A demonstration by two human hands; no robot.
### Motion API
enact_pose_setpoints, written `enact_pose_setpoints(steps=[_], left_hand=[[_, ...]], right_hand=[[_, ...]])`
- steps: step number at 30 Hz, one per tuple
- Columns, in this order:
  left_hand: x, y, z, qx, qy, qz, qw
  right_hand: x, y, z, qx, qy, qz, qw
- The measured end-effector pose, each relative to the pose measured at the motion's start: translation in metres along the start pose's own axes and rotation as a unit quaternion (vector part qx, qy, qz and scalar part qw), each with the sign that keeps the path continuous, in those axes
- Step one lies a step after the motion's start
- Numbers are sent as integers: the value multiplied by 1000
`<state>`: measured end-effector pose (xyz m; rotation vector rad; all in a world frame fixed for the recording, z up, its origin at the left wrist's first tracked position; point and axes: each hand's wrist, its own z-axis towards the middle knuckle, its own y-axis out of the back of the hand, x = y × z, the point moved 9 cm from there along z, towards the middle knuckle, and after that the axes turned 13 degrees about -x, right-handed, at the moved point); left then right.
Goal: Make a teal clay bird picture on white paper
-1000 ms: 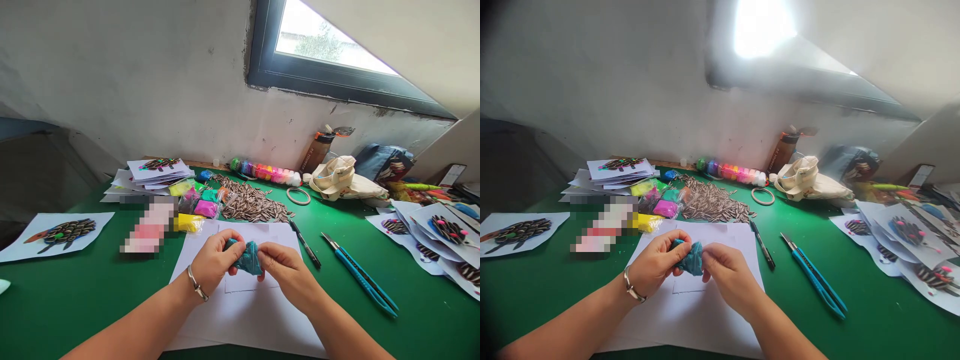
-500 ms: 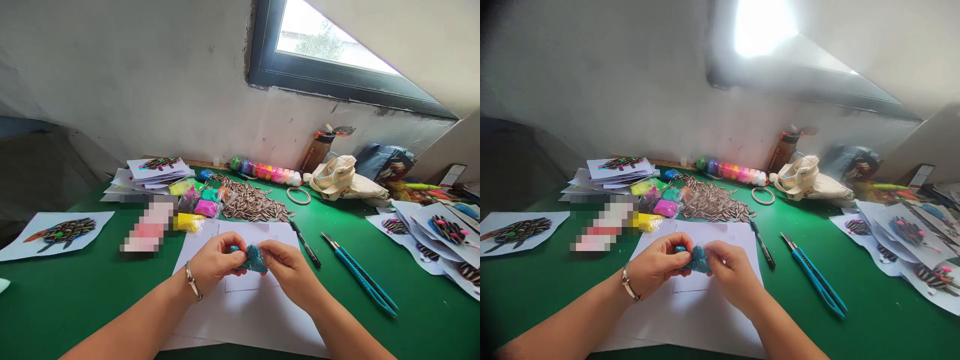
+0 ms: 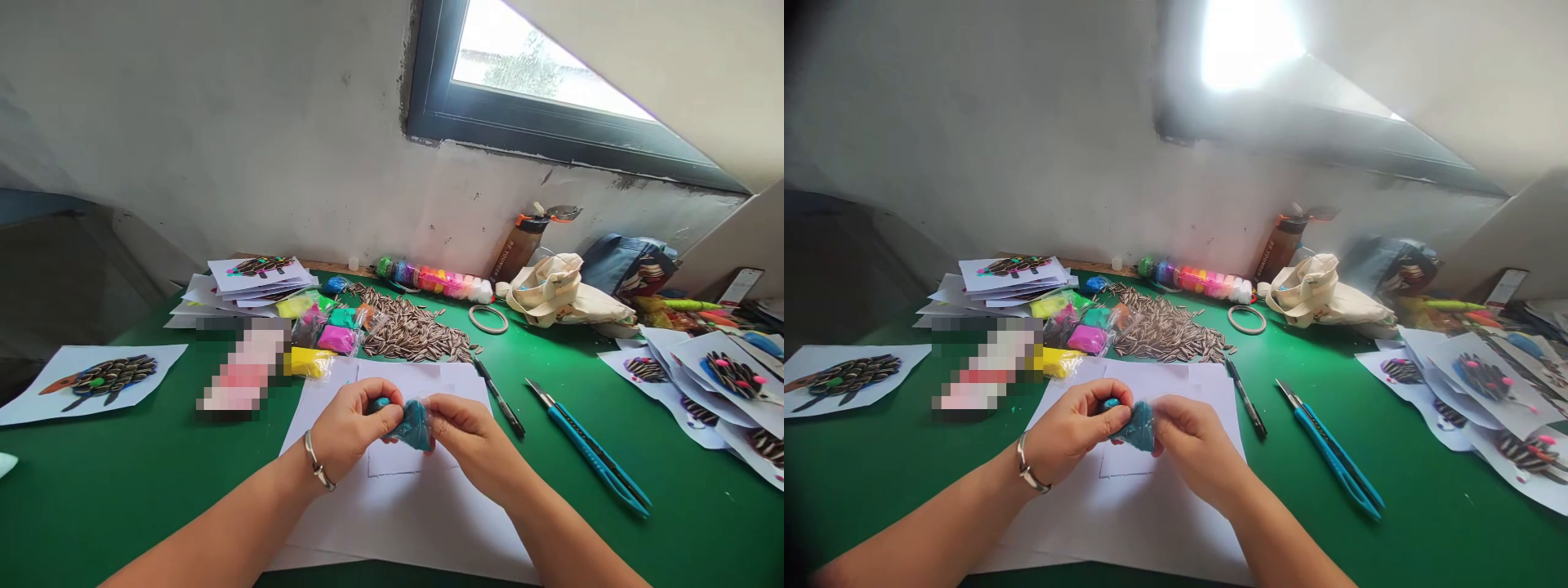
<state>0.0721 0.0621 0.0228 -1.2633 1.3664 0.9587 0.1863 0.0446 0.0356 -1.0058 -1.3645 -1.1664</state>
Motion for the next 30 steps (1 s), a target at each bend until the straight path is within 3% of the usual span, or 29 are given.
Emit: enact_pose_setpoints(steps=[4, 12, 20, 30], left_hand=[[-4, 0, 0, -1, -18, 10, 1000], [7, 3, 1, -16, 26, 41, 999], [-8, -1, -3, 16, -38, 66, 997], [5, 2, 0, -12, 4, 51, 999]], right_hand=[[-2, 1, 0, -3, 1, -8, 1000], [-3, -4, -4, 0, 11, -47, 999], [-3, 2, 1, -10, -1, -45, 999], [-1, -4, 0, 4, 7, -36, 999]])
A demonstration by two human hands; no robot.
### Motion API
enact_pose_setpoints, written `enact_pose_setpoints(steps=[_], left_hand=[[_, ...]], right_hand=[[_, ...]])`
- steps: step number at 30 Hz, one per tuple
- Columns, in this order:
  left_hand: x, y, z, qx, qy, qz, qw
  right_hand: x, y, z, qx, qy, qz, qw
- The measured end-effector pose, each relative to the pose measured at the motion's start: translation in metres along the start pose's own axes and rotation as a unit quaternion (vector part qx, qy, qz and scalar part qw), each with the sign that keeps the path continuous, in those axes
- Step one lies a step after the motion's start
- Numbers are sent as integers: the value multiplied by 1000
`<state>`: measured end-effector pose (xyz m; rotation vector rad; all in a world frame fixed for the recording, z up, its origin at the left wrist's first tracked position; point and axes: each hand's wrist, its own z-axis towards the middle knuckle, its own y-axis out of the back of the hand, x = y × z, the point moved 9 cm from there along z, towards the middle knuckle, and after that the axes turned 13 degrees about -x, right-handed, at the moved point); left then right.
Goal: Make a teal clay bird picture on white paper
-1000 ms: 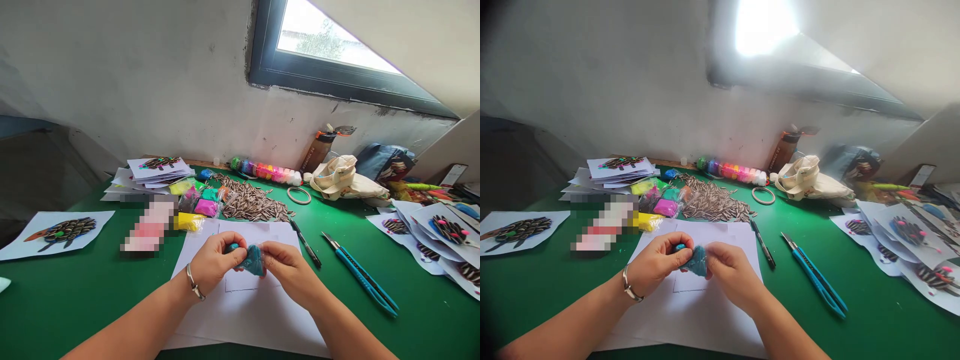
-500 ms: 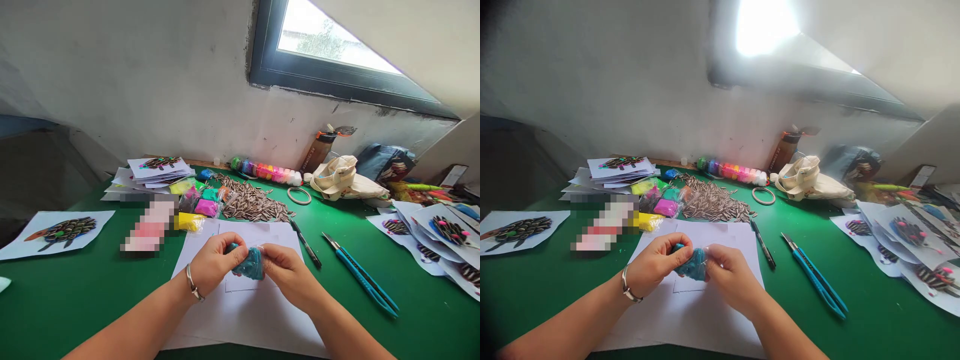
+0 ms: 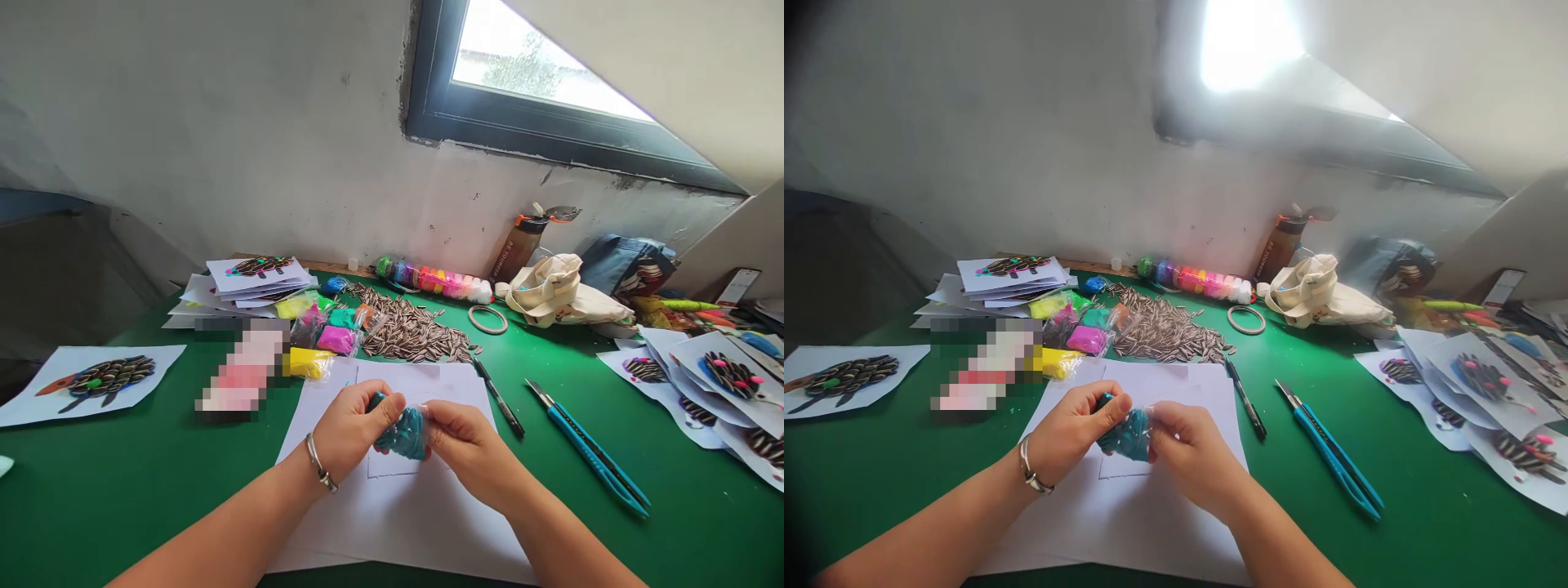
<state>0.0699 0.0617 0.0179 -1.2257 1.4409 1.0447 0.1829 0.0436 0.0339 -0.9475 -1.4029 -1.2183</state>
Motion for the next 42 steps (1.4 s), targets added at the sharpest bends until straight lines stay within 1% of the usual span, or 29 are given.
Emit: enact_pose_setpoints(steps=[3, 6, 12, 14, 17, 19, 23, 26, 29, 32, 35, 38, 40, 42], left_hand=[[-5, -1, -1, 20, -15, -18, 1000], [-12, -1, -3, 27, -35, 1, 999], [-11, 4, 0, -15, -46, 59, 997], [-11, 4, 1, -15, -67, 83, 994], [-10, 3, 1, -10, -101, 124, 987], [-10, 3, 0, -18, -110, 147, 983], [-14, 5, -3, -35, -129, 191, 972], [-21, 4, -7, -39, -170, 233, 957], [-30, 2, -13, -41, -244, 268, 931], [-29, -4, -18, -16, -285, 271, 919], [-26, -9, -22, 4, -300, 261, 918], [-27, -8, -22, -11, -303, 252, 919], [-28, -5, -19, -26, -288, 240, 927], [-29, -1, -14, -42, -255, 223, 940]], right_hand=[[-1, 6, 1, -19, 2, -3, 1000], [0, 8, 1, -18, -3, 9, 1000], [-5, 2, 2, 8, -61, 76, 995], [-7, 2, 3, 4, -70, 87, 994], [-13, 3, 4, -17, -88, 74, 993], [-17, 3, 5, -24, -100, 72, 992], [-25, 0, 4, -12, -121, 99, 988], [-30, -5, 2, 3, -153, 138, 979], [-33, -13, -1, 25, -191, 194, 962], [-31, -18, -4, 40, -206, 239, 948], [-34, -20, -4, 44, -218, 253, 941], [-40, -18, -3, 32, -236, 249, 939], [-43, -17, -2, 23, -243, 254, 936], [-42, -17, -2, 23, -244, 268, 932]])
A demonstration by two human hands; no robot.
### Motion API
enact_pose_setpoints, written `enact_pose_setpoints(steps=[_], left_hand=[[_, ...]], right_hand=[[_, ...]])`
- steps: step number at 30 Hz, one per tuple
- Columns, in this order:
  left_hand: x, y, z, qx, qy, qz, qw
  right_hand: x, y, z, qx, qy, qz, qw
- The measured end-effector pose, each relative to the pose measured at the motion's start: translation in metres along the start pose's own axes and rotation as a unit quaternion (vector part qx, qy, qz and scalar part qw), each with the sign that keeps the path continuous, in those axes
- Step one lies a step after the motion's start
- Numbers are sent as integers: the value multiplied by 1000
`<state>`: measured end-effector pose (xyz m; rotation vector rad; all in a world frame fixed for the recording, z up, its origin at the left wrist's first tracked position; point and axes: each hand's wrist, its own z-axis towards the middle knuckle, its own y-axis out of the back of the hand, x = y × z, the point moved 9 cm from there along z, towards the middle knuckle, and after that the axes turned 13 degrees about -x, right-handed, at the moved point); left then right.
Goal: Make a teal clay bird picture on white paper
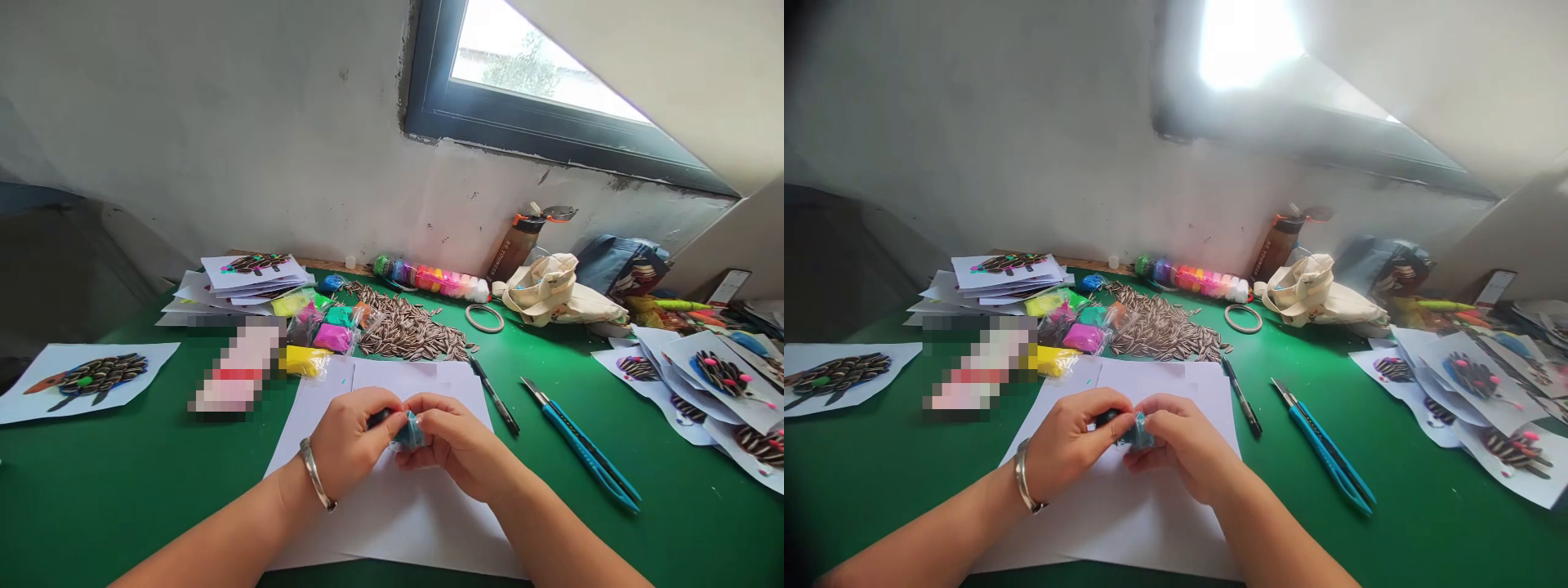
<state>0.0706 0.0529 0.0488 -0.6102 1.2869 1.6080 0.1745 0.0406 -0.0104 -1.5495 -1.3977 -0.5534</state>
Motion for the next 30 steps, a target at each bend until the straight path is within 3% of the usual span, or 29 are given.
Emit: enact_pose_setpoints(steps=[5, 12, 14, 18, 20, 30], left_hand=[[3, 5, 4, -10, 42, 1, 999], [-9, 5, -2, -23, -37, 30, 999], [-4, 5, -2, -21, -1, 8, 1000], [15, 3, -1, -17, 140, -87, 986], [20, 1, 0, -13, 171, -114, 979], [11, 2, -1, -4, 134, -100, 986]], right_hand=[[6, -6, -4, 35, 22, 0, 999], [3, -8, -3, 30, 28, -9, 999], [4, -8, -3, 22, 29, -3, 999], [8, -8, -5, 31, 30, 3, 999], [9, -6, -6, 28, 23, 7, 999], [9, -8, -6, 46, 41, 7, 998]])
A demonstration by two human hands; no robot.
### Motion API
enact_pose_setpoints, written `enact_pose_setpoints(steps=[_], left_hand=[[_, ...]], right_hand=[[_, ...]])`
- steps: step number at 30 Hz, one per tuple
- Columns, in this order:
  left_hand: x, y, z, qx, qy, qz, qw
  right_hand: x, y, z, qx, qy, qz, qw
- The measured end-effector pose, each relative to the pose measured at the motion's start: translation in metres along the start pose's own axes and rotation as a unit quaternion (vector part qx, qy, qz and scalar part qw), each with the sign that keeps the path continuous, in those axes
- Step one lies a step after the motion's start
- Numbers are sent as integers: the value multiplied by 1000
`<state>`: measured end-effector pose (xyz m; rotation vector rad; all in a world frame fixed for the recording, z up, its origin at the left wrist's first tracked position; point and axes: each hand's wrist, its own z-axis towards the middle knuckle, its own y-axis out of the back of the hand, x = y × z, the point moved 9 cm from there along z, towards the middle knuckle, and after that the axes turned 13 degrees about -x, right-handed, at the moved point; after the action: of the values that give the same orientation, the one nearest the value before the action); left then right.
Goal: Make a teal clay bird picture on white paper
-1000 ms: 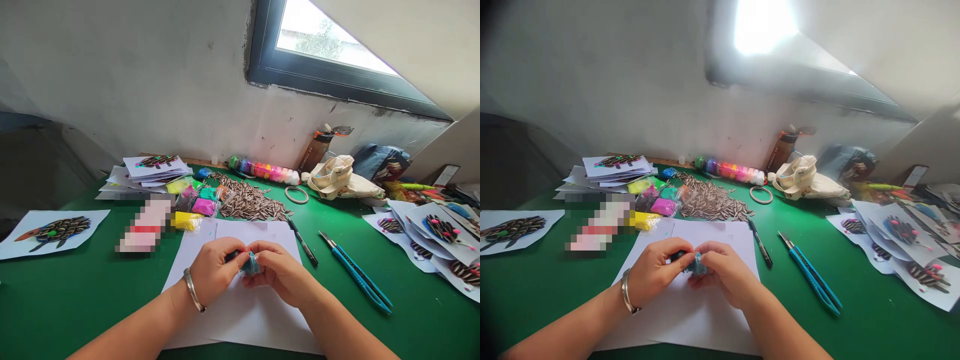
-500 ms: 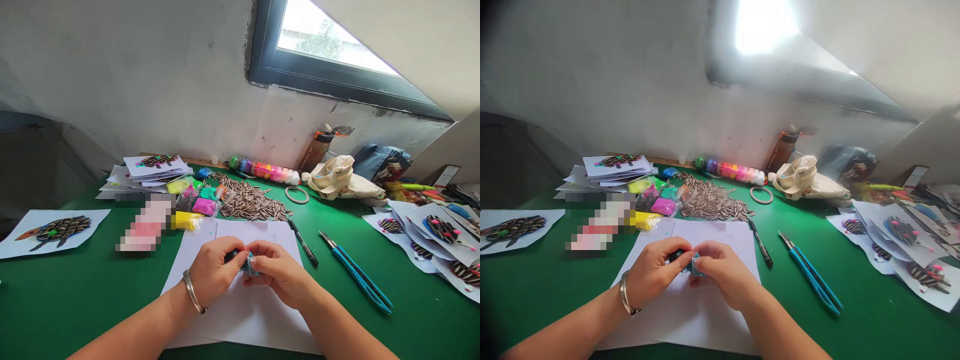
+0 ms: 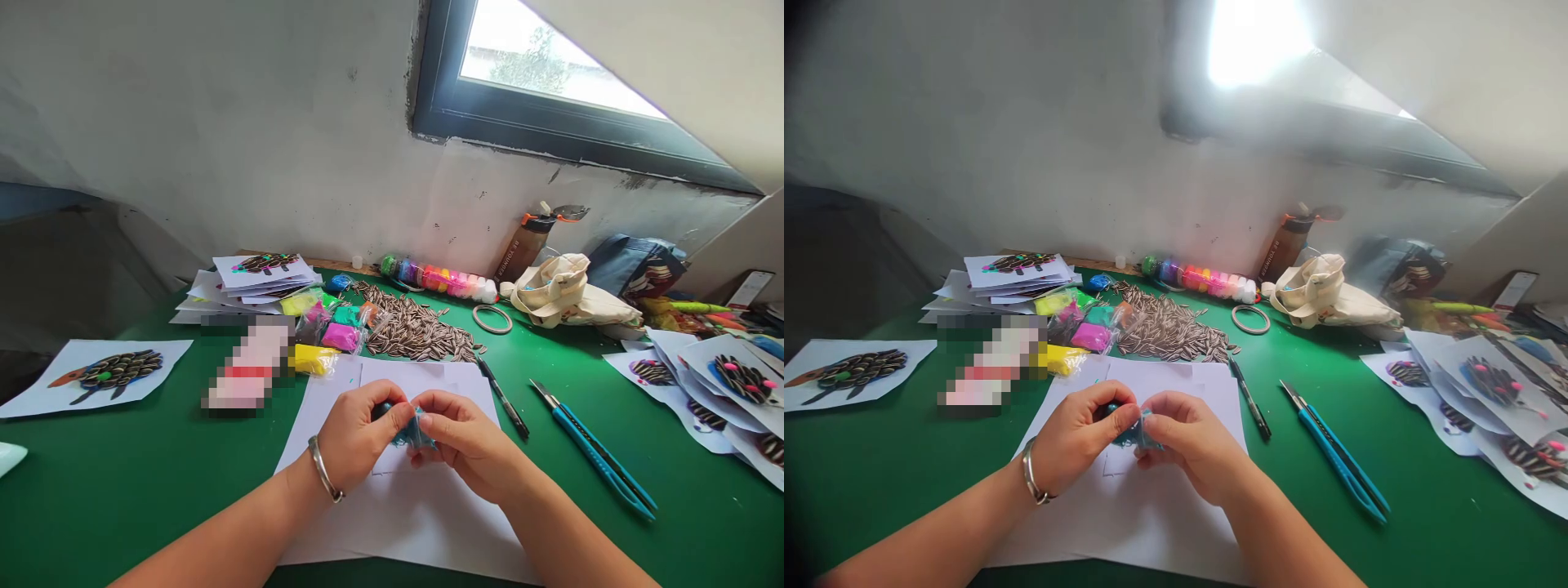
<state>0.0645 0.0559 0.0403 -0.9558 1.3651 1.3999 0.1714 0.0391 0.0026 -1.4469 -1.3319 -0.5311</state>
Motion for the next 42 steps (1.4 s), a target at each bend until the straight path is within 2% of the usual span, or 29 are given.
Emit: enact_pose_setpoints(steps=[8, 15, 22, 28, 37, 42], left_hand=[[10, 4, 5, -25, 50, -42, 998], [0, 2, -1, -18, -1, -5, 1000], [11, 6, 5, -40, 69, -69, 994], [9, 5, 4, -25, 38, -24, 999], [17, 2, 5, -20, 122, -116, 986], [11, -2, 5, 7, 88, -84, 993]], right_hand=[[0, -1, -3, 6, -14, 9, 1000], [-4, -2, -1, 17, -15, 2, 1000], [1, -4, -4, 18, -22, 25, 999], [-3, -5, -2, 16, -21, 30, 999], [-2, -6, -4, 30, -34, 34, 998], [-4, -7, -3, 27, -37, 40, 998]])
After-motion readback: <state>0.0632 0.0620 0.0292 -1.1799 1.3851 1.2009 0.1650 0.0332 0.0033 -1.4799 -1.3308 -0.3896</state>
